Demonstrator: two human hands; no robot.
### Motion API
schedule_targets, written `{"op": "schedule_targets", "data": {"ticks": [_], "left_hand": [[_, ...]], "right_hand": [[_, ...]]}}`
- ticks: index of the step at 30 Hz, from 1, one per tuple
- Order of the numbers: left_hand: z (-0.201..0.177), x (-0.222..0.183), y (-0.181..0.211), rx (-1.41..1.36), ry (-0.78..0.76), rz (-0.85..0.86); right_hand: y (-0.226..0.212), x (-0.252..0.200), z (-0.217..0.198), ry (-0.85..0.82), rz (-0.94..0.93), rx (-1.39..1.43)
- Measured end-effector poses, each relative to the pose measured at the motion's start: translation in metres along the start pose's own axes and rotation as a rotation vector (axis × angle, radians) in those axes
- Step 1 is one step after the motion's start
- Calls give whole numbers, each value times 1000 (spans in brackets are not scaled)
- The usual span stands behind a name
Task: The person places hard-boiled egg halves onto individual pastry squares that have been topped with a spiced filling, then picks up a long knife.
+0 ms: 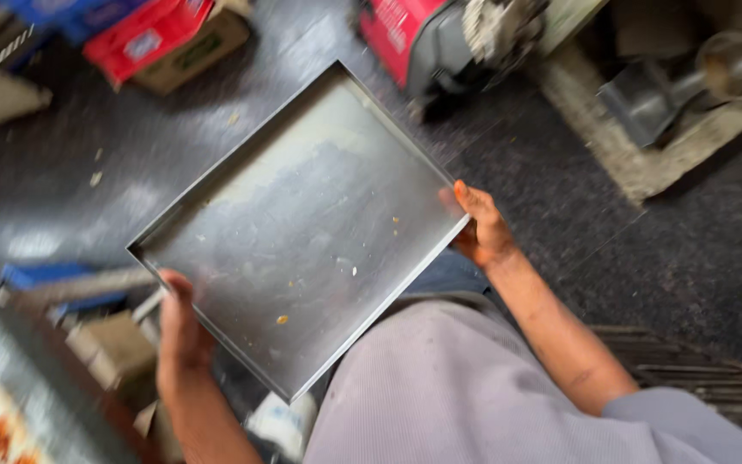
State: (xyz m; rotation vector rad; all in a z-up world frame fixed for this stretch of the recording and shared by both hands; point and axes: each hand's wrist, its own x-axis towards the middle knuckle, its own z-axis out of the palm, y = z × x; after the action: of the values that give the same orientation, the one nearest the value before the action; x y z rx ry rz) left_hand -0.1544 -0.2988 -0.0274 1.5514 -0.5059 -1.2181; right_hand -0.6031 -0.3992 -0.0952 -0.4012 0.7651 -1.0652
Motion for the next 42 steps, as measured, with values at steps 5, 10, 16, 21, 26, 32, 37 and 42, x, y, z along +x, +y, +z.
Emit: {"op": "schedule_targets", "data": {"ticks": [5, 10, 16, 21, 26, 32, 37, 42], "left_hand": [[160, 43, -38, -305, -243, -86], [295, 111, -44, -277, -405, -134], [474, 177, -41, -384, -732, -299], [618, 221, -16, -294, -907, -351], [757, 264, 20, -326, -1026, -428], [913, 265, 84, -424, -1026, -429], [1031, 267, 107, -451, -887, -435], [1145, 277, 84, -179, -844, -333]], "right_hand": [[-113, 12, -75, 112, -215, -104], [-229, 16, -161, 337, -324, -142], [-333, 42, -222, 583, -434, -52], [-408, 86, -258, 751, -442, -26], [-497, 136, -287, 649, -618, 9], [-575, 186, -350, 589, -601, 178], [-622, 221, -391, 489, -569, 218], [-694, 293, -415, 545, -418, -29]]}}
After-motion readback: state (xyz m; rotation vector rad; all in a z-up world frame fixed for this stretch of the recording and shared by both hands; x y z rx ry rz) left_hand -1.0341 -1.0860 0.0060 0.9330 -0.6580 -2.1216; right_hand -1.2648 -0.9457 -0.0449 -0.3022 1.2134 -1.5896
